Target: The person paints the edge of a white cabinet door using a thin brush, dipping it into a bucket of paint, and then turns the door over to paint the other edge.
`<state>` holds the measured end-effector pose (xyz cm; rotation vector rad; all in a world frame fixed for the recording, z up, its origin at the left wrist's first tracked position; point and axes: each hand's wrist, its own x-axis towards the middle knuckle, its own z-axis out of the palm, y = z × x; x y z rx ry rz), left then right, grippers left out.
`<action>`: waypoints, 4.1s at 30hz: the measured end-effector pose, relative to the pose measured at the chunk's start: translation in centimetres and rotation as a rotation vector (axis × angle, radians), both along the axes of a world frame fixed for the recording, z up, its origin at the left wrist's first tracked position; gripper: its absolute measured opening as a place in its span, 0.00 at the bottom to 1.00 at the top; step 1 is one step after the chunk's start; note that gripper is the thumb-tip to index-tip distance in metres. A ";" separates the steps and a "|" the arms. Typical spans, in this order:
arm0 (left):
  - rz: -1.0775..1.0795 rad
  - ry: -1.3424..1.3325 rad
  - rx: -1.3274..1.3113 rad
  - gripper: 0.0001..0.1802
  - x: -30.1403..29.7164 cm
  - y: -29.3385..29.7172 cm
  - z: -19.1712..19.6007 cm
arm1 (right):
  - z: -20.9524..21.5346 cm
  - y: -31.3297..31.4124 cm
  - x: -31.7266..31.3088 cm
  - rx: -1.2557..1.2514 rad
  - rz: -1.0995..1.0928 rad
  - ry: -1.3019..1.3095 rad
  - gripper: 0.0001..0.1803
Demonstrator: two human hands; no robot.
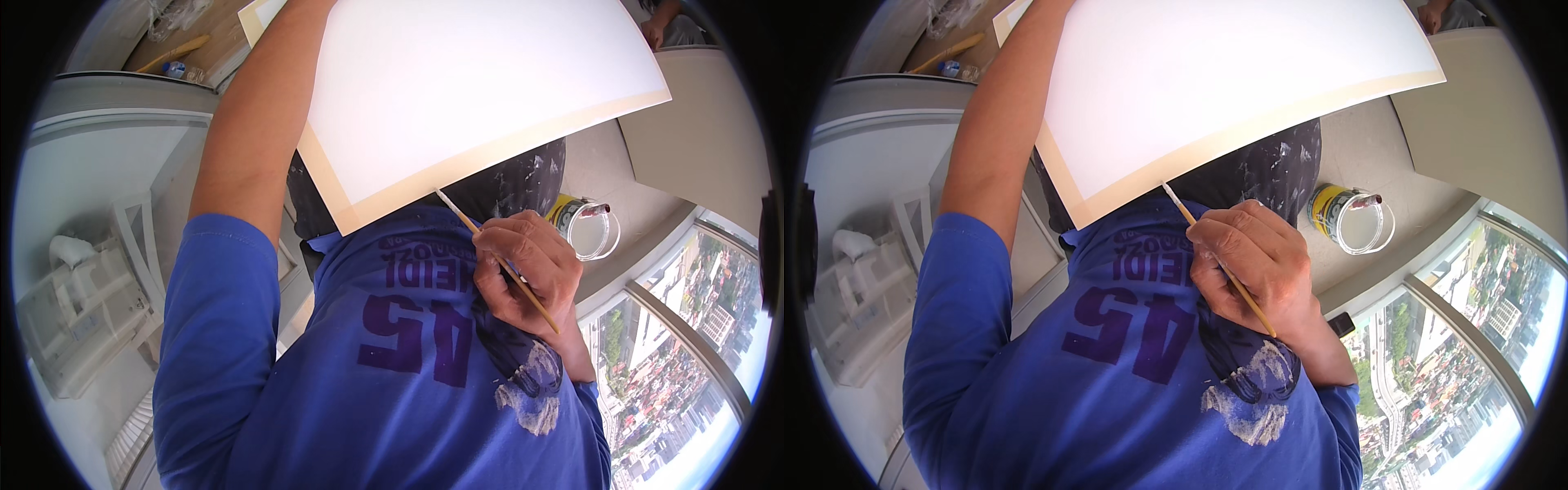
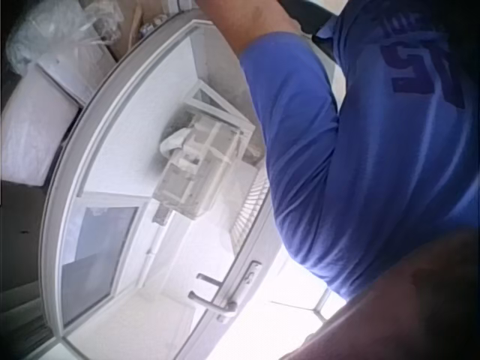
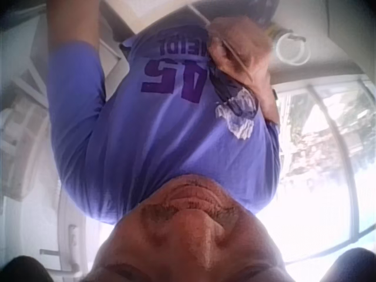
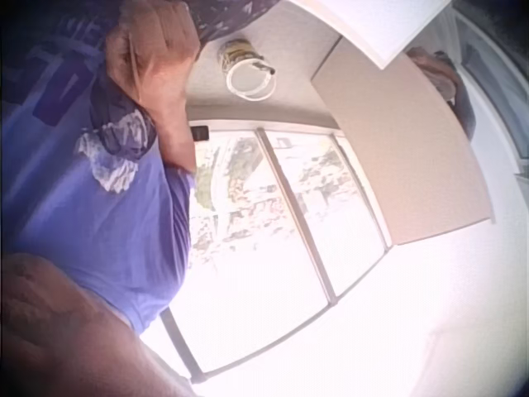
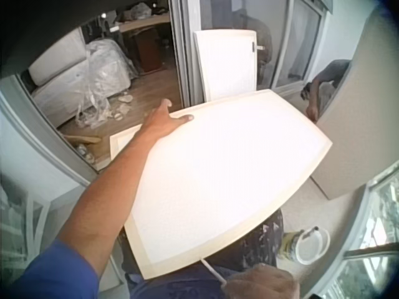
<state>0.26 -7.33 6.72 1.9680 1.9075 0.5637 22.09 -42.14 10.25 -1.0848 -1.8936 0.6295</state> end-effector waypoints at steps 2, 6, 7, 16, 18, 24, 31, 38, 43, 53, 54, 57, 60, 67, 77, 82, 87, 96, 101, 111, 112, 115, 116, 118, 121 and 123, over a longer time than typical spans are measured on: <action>-0.006 0.026 0.001 0.59 0.1 0.3 -0.1 | -0.3 0.1 -0.2 0.017 -0.001 -0.020 0.13; -0.012 0.010 0.012 0.59 0.0 0.4 -0.2 | -0.2 -0.1 0.9 0.018 -0.057 -0.079 0.14; -0.009 0.023 0.010 0.59 0.0 0.4 -0.1 | -0.3 0.0 1.2 0.029 -0.065 -0.084 0.14; -0.008 0.034 0.005 0.58 0.2 0.5 -0.3 | -0.2 -0.1 0.7 0.053 -0.042 -0.145 0.15; -0.015 0.052 0.010 0.58 0.1 0.5 -0.3 | -0.2 0.0 0.3 0.048 -0.019 -0.136 0.16; 0.015 0.027 -0.050 0.59 0.5 -0.2 0.4 | -0.5 0.1 -0.3 0.035 0.052 -0.058 0.16; -0.006 0.022 -0.029 0.59 0.5 -0.6 0.5 | -0.6 0.2 0.6 0.028 -0.013 -0.066 0.16; 0.021 0.063 -0.006 0.58 0.0 0.0 0.1 | -0.1 0.1 1.4 0.078 -0.094 -0.138 0.16; -0.001 0.045 0.011 0.56 0.4 0.6 -0.5 | -0.3 -0.2 0.5 0.046 -0.057 -0.093 0.15; 0.037 0.213 0.115 0.64 -2.2 4.7 -4.7 | -2.7 -4.2 15.3 -0.225 -0.862 0.350 0.09; 0.011 0.191 0.129 0.63 -2.3 5.1 -4.9 | -3.9 -5.3 18.2 -0.214 -1.002 0.369 0.10; 0.001 0.194 0.131 0.63 -2.6 6.0 -5.4 | -11.7 -9.1 26.0 -0.375 -1.339 0.276 0.15; 0.026 0.187 0.061 0.61 -2.9 6.5 -5.7 | -19.8 -9.8 30.6 -0.701 -1.379 0.049 0.16; -0.082 0.148 0.136 0.57 -3.0 8.2 -7.3 | -33.6 -6.9 35.7 -0.935 -1.157 -0.301 0.19; -0.054 0.057 0.078 0.57 -2.6 7.9 -7.0 | -37.1 -5.2 35.8 -1.133 -1.158 -0.278 0.24; -0.079 0.036 0.073 0.57 -1.3 8.1 -7.2 | -39.6 -7.3 36.3 -0.998 -1.274 -0.301 0.20; -0.048 0.018 0.035 0.58 -2.1 7.5 -6.9 | -33.9 -6.7 35.3 -0.862 -1.246 -0.175 0.17; -0.015 0.158 0.012 0.57 -1.6 8.3 -6.6 | -22.6 -15.0 29.1 -0.794 -1.272 -0.080 0.15; -0.068 0.025 -0.012 0.57 -0.9 7.5 -6.4 | -21.6 -17.8 27.6 -0.849 -1.307 -0.053 0.15; -0.056 0.126 0.142 0.60 -2.7 8.2 -7.5 | -21.4 -17.1 28.1 -0.687 -1.304 -0.152 0.13; -0.066 0.132 0.161 0.60 -2.8 8.3 -7.6 | -21.7 -17.6 28.0 -0.706 -1.335 -0.146 0.13; -0.068 0.134 0.179 0.61 -2.4 8.1 -7.3 | -21.8 -18.3 28.1 -0.714 -1.411 -0.097 0.12; -0.058 0.125 0.156 0.61 -2.2 8.0 -7.1 | -21.5 -18.2 28.3 -0.690 -1.431 -0.061 0.12; -0.053 0.116 0.135 0.61 -1.8 7.5 -6.9 | -21.7 -18.1 28.6 -0.665 -1.475 0.051 0.12; -0.044 0.127 0.130 0.62 -2.3 6.8 -6.4 | -23.4 -17.7 28.9 -0.676 -1.508 0.263 0.12; 0.001 0.139 0.122 0.62 -3.7 6.5 -6.3 | -23.9 -17.9 29.5 -0.687 -1.485 0.249 0.12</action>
